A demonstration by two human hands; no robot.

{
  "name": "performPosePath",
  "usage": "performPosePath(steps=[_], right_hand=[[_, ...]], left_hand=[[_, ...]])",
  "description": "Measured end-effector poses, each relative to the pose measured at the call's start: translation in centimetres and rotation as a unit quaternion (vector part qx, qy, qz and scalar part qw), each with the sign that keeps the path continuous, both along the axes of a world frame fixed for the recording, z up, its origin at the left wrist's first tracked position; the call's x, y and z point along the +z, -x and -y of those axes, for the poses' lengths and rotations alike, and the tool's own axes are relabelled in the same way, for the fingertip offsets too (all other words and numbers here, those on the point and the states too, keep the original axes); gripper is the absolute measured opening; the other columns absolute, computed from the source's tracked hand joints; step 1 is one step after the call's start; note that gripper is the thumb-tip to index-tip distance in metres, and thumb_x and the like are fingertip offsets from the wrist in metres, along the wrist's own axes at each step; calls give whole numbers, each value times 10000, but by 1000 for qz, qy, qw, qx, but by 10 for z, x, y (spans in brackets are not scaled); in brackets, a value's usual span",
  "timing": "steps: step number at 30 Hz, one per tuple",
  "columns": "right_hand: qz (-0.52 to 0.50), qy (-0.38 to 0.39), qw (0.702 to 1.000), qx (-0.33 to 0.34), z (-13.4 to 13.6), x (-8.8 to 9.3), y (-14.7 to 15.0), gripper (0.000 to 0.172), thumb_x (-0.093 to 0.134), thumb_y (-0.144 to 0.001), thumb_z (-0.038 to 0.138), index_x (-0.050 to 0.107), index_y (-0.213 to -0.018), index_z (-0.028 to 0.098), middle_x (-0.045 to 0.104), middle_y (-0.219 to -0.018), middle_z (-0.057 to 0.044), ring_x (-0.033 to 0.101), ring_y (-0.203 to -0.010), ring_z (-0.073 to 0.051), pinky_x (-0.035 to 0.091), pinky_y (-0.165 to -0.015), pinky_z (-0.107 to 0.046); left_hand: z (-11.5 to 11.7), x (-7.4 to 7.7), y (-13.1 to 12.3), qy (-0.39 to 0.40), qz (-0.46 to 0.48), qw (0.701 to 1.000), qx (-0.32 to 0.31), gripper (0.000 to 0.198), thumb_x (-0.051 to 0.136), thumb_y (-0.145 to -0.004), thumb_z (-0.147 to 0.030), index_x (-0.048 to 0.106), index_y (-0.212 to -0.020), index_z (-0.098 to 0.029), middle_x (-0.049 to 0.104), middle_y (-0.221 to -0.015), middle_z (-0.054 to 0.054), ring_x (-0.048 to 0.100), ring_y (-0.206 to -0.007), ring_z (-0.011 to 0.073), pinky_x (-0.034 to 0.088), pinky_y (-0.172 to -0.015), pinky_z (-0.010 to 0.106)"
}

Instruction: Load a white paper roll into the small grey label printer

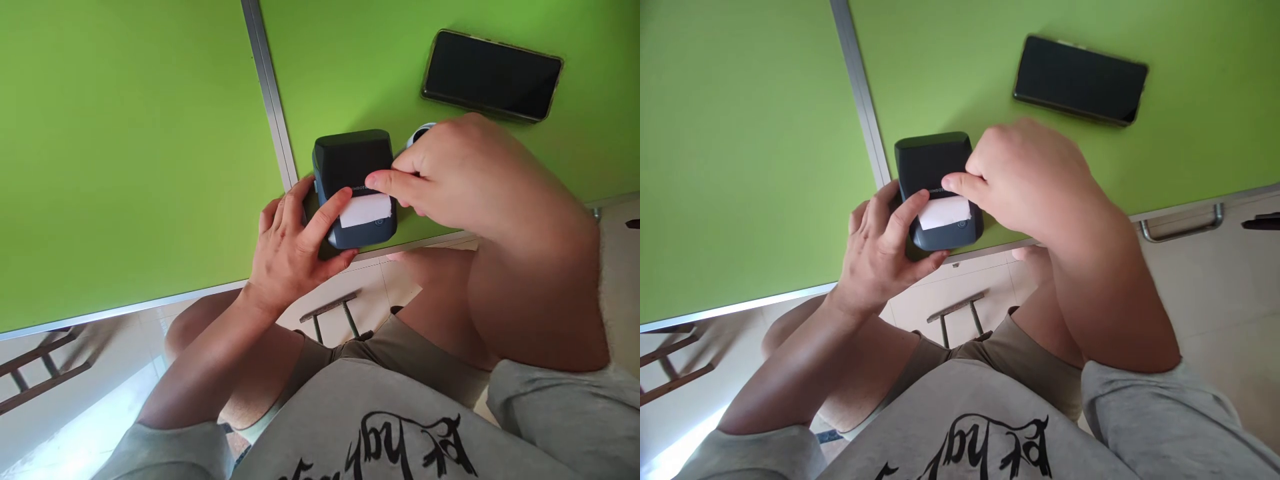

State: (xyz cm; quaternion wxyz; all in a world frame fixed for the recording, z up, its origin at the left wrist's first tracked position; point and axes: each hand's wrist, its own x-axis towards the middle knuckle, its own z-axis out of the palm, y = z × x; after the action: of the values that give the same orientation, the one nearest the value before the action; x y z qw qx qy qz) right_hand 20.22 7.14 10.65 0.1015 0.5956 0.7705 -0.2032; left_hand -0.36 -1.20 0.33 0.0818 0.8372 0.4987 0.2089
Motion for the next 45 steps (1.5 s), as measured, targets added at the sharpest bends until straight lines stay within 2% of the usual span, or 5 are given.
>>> performPosePath(steps=[24, 29, 32, 36, 45], right_hand=[[21, -46, 998, 37, 0, -4, -4, 557, 563, -987, 458, 396, -521, 202, 384, -529, 3, 240, -525, -122, 198, -588, -337], [-32, -112, 993, 6, 1, -3, -10, 390, 602, -945, 411, 623, -616, 202, 580, -574, -21, 449, -542, -143, 301, -602, -345], [-72, -204, 976, -6, 2, -2, -12, 226, 612, -940, 342, 757, -985, 174, 776, -960, -95, 714, -903, -275, 511, -842, -423], [-31, -173, 982, 76, 3, -6, -17, 403, 633, -948, 412, 681, -1304, 229, 699, -1379, -135, 474, -1502, -413, 345, -1222, -645], [-82, -141, 979, 118, 0, -24, -24, 452, 544, -981, 508, 596, -1372, 288, 739, -1314, -109, 451, -1548, -347, 161, -1311, -676]], left_hand=[[-4, -3, 0, 30, -5, 999, 28, 1115, 420, -923, -891, 358, -1592, -2, 567, -1520, 300, 586, -1402, 385, 429, -1154, 476], [-2, -2, 0, 29, -19, 999, 24, 1069, 345, -970, -858, 367, -1596, 8, 548, -1548, 301, 566, -1436, 366, 434, -1150, 452], [1, -3, -2, 17, -35, 999, 31, 1084, 286, -977, -859, 368, -1593, 30, 530, -1561, 316, 529, -1477, 371, 428, -1161, 448], [3, -4, -4, 9, -35, 998, 41, 1115, 292, -960, -879, 377, -1591, 36, 534, -1557, 319, 547, -1457, 382, 435, -1154, 449], [1, -5, 1, 44, 3, 997, 57, 1068, 400, -928, -886, 392, -1627, -79, 547, -1567, 262, 590, -1400, 397, 462, -1128, 460]])
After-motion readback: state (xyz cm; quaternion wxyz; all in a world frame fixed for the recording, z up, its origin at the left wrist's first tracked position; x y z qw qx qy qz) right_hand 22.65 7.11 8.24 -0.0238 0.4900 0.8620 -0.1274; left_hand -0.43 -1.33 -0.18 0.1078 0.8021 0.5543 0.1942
